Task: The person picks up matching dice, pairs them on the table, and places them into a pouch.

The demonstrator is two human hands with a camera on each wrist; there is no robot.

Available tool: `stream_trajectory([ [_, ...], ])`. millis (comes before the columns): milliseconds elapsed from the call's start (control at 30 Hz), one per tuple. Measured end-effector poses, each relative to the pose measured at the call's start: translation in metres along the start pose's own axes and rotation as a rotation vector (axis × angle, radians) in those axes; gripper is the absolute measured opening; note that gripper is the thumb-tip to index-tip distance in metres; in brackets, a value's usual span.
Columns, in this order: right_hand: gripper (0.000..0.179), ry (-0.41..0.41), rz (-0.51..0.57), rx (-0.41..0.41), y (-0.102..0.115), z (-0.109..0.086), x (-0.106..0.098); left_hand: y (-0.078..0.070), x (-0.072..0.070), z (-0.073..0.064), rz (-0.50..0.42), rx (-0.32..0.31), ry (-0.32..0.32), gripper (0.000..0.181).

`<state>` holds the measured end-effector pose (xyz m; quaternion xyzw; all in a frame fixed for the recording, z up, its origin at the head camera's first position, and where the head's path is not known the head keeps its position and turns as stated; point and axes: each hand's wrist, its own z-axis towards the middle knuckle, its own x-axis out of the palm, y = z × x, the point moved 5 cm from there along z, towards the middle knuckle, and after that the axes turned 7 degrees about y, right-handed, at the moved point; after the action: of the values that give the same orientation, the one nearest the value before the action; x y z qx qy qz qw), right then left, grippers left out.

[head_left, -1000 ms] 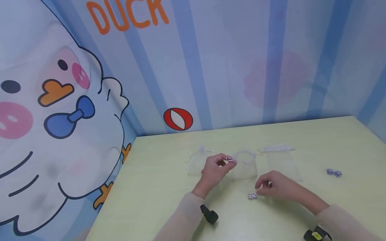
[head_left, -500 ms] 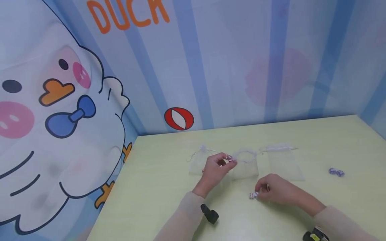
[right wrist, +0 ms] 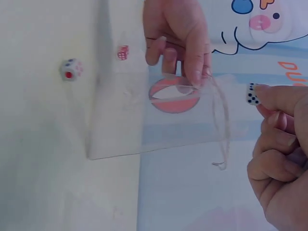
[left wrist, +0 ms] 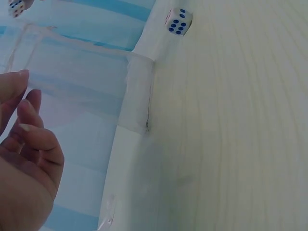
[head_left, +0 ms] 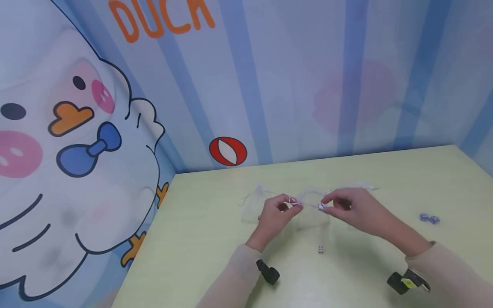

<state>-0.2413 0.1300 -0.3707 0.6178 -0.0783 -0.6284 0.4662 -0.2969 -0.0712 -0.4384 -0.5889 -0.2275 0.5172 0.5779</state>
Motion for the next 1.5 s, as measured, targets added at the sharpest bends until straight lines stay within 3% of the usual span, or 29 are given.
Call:
stream_trajectory([
  [100, 0.017, -0.044, -0.03, -0.009, 0.003, 0.009, -0.005, 0.0, 0.0, -0.002, -0.005, -0.011, -0.009, 0.011],
  [300, 0.017, -0.043, -0.049, 0.023, 0.001, 0.024, -0.006, 0.0, 0.0, -0.002, 0.0, -0.007, -0.009, 0.009],
  [533, 0.021, -0.05, -0.04, 0.042, 0.002, 0.024, -0.008, -0.002, 0.0, -0.002, 0.014, -0.021, -0.01, 0.008],
  [767, 0.01, -0.213, 0.023, -0.081, 0.006, 0.013, -0.006, -0.001, 0.001, -0.002, 0.012, -0.031, -0.003, 0.007],
  [900, 0.01, -0.227, 0.111, -0.14, 0.01, 0.006, 0.0, -0.001, 0.001, -0.001, 0.005, -0.012, 0.001, 0.007],
  [1067, 0.012, -0.14, 0.178, -0.18, 0.012, -0.001, 0.015, -0.001, 0.002, 0.001, 0.0, 0.02, 0.006, 0.007],
  [1200, 0.007, 0.039, 0.204, -0.151, 0.007, -0.003, 0.032, -0.002, 0.002, 0.002, -0.001, 0.031, 0.004, 0.007],
  [1367, 0.013, 0.265, 0.088, -0.032, -0.012, -0.006, 0.053, -0.002, 0.002, 0.001, 0.017, 0.009, 0.005, 0.007],
  [1500, 0.016, 0.308, -0.002, 0.016, -0.026, -0.008, 0.063, -0.002, 0.002, 0.0, 0.035, -0.023, -0.001, 0.007],
])
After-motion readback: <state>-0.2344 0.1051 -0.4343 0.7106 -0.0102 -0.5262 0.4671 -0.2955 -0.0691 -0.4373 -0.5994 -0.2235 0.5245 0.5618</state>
